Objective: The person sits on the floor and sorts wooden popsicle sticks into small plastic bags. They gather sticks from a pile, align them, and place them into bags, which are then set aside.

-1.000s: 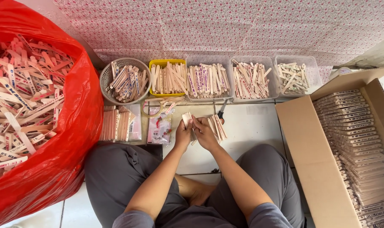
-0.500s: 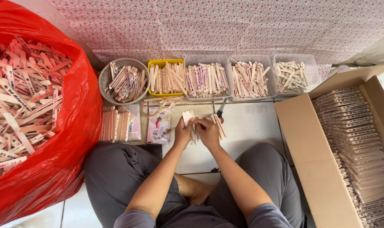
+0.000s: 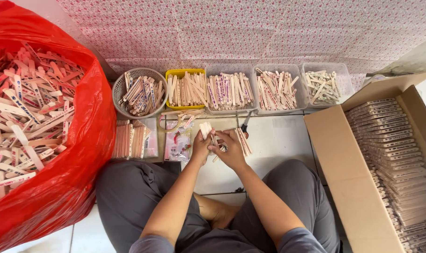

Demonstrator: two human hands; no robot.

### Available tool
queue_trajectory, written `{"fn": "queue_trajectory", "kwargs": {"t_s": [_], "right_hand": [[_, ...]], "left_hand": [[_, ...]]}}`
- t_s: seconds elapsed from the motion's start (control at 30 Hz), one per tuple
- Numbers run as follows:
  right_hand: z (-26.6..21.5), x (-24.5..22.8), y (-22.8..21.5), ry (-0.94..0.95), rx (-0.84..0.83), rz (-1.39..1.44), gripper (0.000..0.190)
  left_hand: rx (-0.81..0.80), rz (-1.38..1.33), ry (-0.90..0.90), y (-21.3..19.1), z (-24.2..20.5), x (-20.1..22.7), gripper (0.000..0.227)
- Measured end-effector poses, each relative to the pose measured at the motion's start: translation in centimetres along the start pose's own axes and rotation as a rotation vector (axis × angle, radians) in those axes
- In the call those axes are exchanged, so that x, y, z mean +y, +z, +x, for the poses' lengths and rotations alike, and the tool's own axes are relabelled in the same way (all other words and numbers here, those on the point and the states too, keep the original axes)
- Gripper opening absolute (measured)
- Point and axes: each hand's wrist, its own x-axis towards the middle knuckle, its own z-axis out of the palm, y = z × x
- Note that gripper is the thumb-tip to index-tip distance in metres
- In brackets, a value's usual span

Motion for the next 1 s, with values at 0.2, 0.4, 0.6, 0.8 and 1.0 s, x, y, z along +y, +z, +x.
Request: {"fn": "queue_trajectory", "kwargs": {"t_s": [0.2, 0.4, 0.6, 0.8, 1.0], "right_hand": [[0.7, -1.6, 0.2, -0.274, 0.118, -0.18, 0.01], [0.2, -1.9, 0.9, -0.204, 0.17, -0.082, 0.006], [-0.3, -3.1, 0.0, -0.059, 0.24, 0.196, 0.002], [0.4, 1.7, -0.5, 0.365, 0.261, 0.157, 0.008], [0.9, 2.3, -0.1, 0.749, 0.249, 0.663, 0.03]], "left_hand": [[-0.031, -0.142, -0.059, -1.7, 3.4, -4.4, 0.02], [0.0, -0.176, -0.14, -1.5, 3.3, -4.4, 0.021], [0.089, -0.346, -0.177, -3.6, 5.8, -5.3, 0.034], [-0.03, -0.226, -0.195, -3.0, 5.4, -6.1, 0.021], [-0.149, 0.039, -0.096, -1.0, 2.6, -5.0, 0.021]]}}
